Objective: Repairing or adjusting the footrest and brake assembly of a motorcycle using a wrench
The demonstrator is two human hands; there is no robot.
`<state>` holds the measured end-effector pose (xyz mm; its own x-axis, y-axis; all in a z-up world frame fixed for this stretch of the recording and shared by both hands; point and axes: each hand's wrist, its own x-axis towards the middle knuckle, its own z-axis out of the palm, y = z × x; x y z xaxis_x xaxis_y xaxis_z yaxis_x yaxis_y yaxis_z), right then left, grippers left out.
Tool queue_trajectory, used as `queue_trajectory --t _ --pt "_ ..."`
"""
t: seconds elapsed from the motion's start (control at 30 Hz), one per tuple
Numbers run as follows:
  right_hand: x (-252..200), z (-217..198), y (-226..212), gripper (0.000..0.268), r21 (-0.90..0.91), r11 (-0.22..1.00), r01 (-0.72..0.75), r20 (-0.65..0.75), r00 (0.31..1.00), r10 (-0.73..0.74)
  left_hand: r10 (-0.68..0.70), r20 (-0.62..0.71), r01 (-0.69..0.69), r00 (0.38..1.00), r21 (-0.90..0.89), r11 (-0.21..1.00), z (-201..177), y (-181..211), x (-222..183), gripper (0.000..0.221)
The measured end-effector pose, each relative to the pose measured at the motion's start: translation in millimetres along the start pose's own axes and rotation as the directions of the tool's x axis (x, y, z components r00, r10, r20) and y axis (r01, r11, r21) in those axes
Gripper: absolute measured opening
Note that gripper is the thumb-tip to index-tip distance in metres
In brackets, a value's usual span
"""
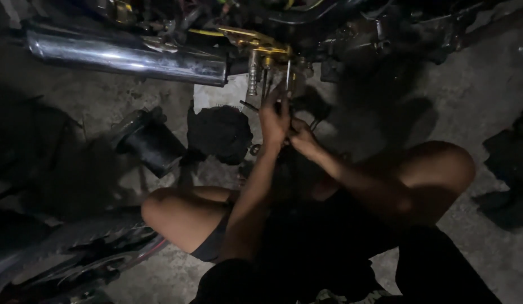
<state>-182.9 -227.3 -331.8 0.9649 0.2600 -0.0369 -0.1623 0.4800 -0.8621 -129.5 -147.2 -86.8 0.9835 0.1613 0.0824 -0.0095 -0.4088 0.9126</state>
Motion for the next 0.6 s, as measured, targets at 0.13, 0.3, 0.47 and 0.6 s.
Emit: queue_trajectory --t 0.13,0.3,0.47,0.6 --pt "-0.1 -2.4 17.8 0.064 -0.236 0.933 -0.271 -0.230 0.949 0.218 -0.052 0.030 0.048 0.998 0.113 0.992 7.5 -3.3 2.8 0.021" --pt "-16.4 18.9 -13.8 0.071 -0.091 0.861 -0.501 -0.323 0.832 0.451 -0.107 0.136 0.081 0.985 0.182 0.980 16.5 -5.2 5.2 0.027" --pt "-25.3 -46.8 97.4 0.071 -0.096 0.850 -0.518 -0.389 0.806 0.447 -0.178 0.111 0.156 0.978 0.179 0.971 19.9 6.0 7.0 0.027" --pt "-11.0 -7.9 14.1 0.070 -0.030 0.875 -0.483 -0.404 0.806 0.432 -0.209 0.096 0.193 0.973 0.151 0.969 23.2 -8.7 7.3 0.024"
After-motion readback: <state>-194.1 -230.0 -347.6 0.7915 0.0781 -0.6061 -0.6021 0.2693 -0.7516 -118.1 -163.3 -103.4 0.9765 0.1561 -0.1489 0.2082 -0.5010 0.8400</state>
